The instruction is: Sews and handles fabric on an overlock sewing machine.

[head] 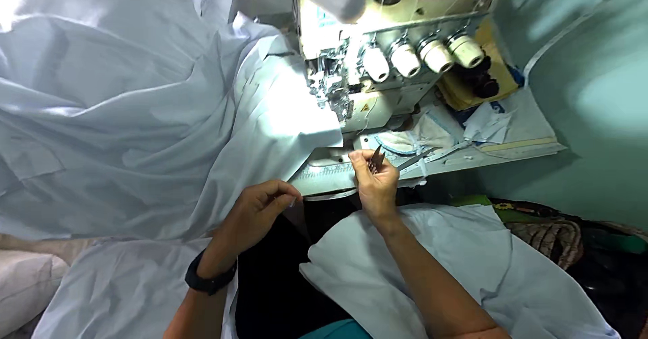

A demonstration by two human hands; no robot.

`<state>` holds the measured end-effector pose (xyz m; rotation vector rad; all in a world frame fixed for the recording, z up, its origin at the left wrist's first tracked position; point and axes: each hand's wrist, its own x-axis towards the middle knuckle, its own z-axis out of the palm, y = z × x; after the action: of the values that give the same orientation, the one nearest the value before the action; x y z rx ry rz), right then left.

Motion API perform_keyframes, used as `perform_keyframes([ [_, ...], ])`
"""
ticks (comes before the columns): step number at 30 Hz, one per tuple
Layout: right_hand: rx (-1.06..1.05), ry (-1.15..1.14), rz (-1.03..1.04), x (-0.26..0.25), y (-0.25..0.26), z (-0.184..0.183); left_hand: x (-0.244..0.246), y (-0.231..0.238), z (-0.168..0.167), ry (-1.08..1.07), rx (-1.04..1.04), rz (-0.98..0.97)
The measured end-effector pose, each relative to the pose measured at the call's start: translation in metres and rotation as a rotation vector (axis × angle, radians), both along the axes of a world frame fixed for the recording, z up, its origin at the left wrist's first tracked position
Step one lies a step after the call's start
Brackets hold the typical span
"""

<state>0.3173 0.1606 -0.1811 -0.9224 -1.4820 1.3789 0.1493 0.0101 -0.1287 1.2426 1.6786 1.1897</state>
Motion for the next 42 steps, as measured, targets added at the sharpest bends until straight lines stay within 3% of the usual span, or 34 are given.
perform_keyframes([
  [2, 0.228, -0.022, -0.011, -0.012, 0.017, -0.006, 0.007, 0.015, 0.002, 0.081, 0.156, 0.131],
  [4, 0.291, -0.036, 0.075, -0.022, 0.029, -0.010, 0.004, 0.036, 0.002, 0.194, 0.297, 0.232],
  [6, 0.164, -0.006, 0.162, -0.028, 0.033, -0.012, -0.011, 0.059, -0.001, 0.357, 0.391, 0.304],
  [8, -0.049, -0.001, 0.223, -0.029, 0.026, -0.006, -0.031, 0.072, -0.002, 0.456, 0.354, 0.330],
  [11, -0.225, 0.053, 0.300, -0.029, 0.008, 0.004, -0.049, 0.081, 0.012, 0.491, 0.231, 0.282],
  [13, -0.219, 0.110, 0.286, -0.031, 0.001, 0.005, -0.051, 0.084, 0.019, 0.526, 0.205, 0.214],
  [18, -0.059, 0.115, 0.242, -0.030, -0.004, 0.004, -0.043, 0.105, 0.035, 0.671, 0.296, -0.011],
  [27, -0.229, 0.250, 0.095, -0.035, -0.015, 0.010, -0.035, 0.122, 0.023, 0.855, 0.345, -0.060],
  [30, -0.140, 0.171, 0.109, -0.030, -0.020, 0.015, -0.025, 0.111, 0.019, 1.008, 0.351, -0.052],
  [33, 0.097, 0.094, 0.106, -0.022, -0.023, 0.016, -0.001, 0.091, 0.009, 1.178, 0.294, 0.028],
  [37, 0.222, 0.054, 0.076, -0.029, -0.013, 0.013, -0.003, 0.088, -0.007, 1.078, 0.302, 0.098],
  [42, 0.387, 0.047, 0.058, -0.052, 0.018, 0.019, -0.038, 0.108, 0.003, 0.824, 0.248, 0.035],
])
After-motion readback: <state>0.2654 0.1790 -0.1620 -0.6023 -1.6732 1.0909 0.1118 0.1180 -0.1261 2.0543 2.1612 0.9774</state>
